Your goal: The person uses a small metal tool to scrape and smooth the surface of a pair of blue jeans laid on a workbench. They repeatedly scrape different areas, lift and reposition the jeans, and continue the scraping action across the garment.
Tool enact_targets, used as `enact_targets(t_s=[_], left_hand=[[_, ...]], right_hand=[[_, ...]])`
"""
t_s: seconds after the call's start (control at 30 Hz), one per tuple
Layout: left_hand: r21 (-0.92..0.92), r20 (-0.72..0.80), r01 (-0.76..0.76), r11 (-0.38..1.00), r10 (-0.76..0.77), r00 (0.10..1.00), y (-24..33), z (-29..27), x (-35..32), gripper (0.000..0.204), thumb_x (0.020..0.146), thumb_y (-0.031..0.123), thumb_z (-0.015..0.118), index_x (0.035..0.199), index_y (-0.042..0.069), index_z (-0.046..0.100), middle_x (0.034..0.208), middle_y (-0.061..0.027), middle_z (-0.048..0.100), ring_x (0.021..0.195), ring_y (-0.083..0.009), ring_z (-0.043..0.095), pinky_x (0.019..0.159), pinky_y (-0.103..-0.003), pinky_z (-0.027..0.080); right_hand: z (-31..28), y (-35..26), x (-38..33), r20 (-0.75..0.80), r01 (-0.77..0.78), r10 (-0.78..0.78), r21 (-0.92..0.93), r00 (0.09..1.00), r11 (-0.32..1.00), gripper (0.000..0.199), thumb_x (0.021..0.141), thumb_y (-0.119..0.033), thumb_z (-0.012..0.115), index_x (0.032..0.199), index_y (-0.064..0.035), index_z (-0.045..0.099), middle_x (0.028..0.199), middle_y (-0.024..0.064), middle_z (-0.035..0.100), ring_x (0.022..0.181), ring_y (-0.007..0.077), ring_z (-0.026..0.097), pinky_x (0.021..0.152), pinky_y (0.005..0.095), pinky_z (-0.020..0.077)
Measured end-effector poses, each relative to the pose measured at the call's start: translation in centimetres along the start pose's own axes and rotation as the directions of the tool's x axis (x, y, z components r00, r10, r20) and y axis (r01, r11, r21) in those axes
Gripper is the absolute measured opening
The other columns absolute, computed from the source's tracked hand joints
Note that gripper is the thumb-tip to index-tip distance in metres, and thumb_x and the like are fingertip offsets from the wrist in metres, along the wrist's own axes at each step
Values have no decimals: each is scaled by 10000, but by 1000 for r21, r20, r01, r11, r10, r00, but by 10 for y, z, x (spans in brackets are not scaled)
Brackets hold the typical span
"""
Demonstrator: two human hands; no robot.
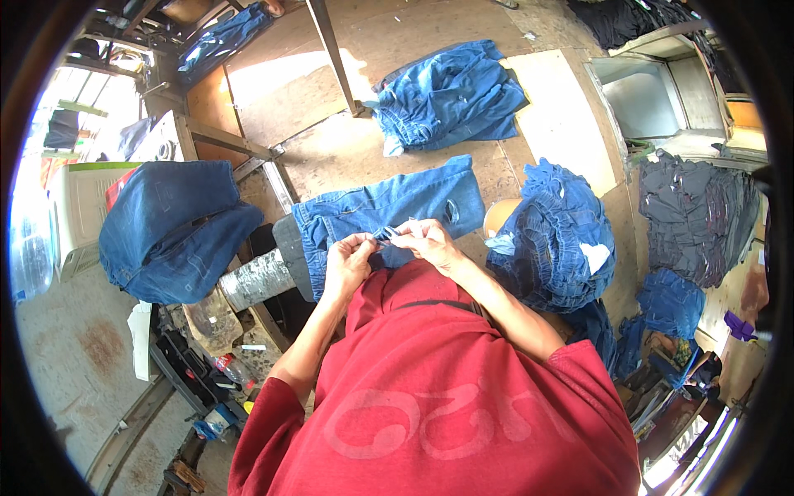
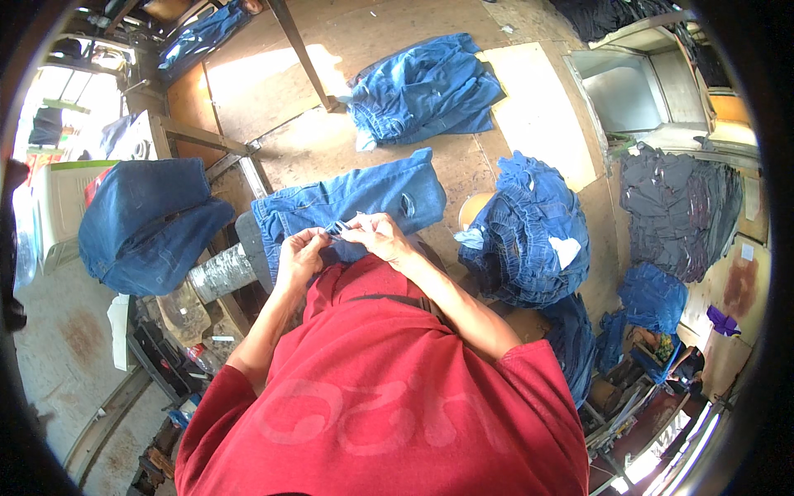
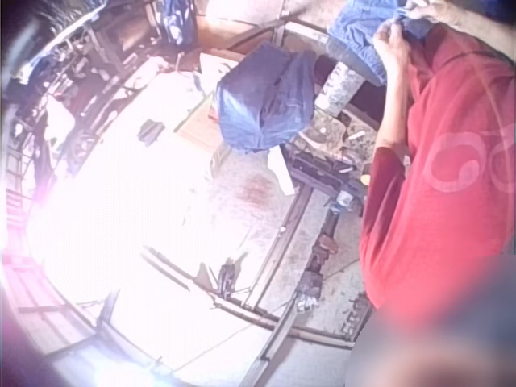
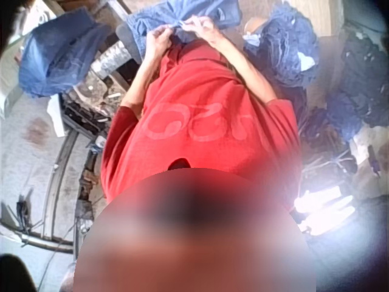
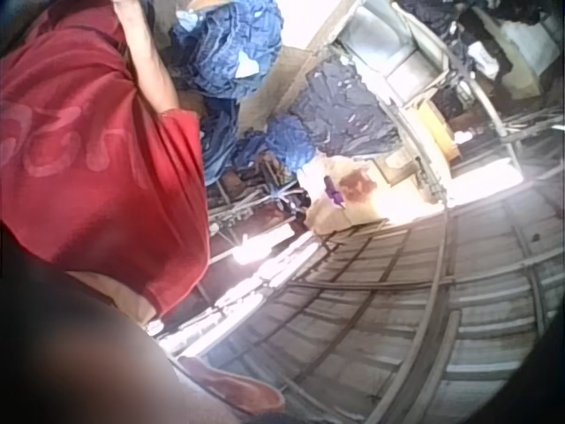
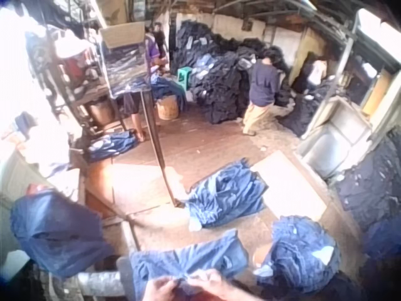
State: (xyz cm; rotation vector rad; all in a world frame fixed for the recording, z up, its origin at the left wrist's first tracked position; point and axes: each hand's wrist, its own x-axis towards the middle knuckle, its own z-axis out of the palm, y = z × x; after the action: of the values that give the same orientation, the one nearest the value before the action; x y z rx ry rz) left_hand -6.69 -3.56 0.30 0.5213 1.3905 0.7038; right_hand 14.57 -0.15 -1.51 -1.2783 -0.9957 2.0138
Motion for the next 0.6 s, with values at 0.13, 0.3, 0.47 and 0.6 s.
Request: enact_targets(t_s=[0.13,0.3,0.47,0.6], left_hand=[[-75,-12,23,997,-24,1000,-4,-3,3,229,1043,244,693,1017,23,746,860,-36,746,477,-44,460,463,-229,368],[-141,112,122,983,-106,988,2,-7,-1,238,1047,248,696,1105,20,734,928,-71,775,456,-38,422,448,-225,341],[-31,89,152,988,-148,985,17,-6,-6,187,1043,209,703,1109,37,729,923,-71,775,501,-27,456,468,-211,339],[40,71,122,992,-125,990,21,-1,-6,186,1023,218,731,1077,40,739,900,-51,769,513,-16,463,469,-201,331]], right_hand=[[-5,-4,-2,70,-129,125,61,990,990,163,950,-231,775,999,-75,767,698,-108,512,592,8,400,536,202,290],[-6,-5,2,52,-73,79,-112,995,991,219,955,-285,774,1026,-78,779,693,-102,513,599,14,419,538,219,293],[-2,-6,3,19,-133,141,-223,990,966,208,949,-280,783,979,-77,813,742,-81,593,667,22,476,587,233,345],[0,-5,3,-16,-135,135,-248,991,959,202,941,-245,784,963,-49,826,804,-56,674,742,47,546,662,253,413]])
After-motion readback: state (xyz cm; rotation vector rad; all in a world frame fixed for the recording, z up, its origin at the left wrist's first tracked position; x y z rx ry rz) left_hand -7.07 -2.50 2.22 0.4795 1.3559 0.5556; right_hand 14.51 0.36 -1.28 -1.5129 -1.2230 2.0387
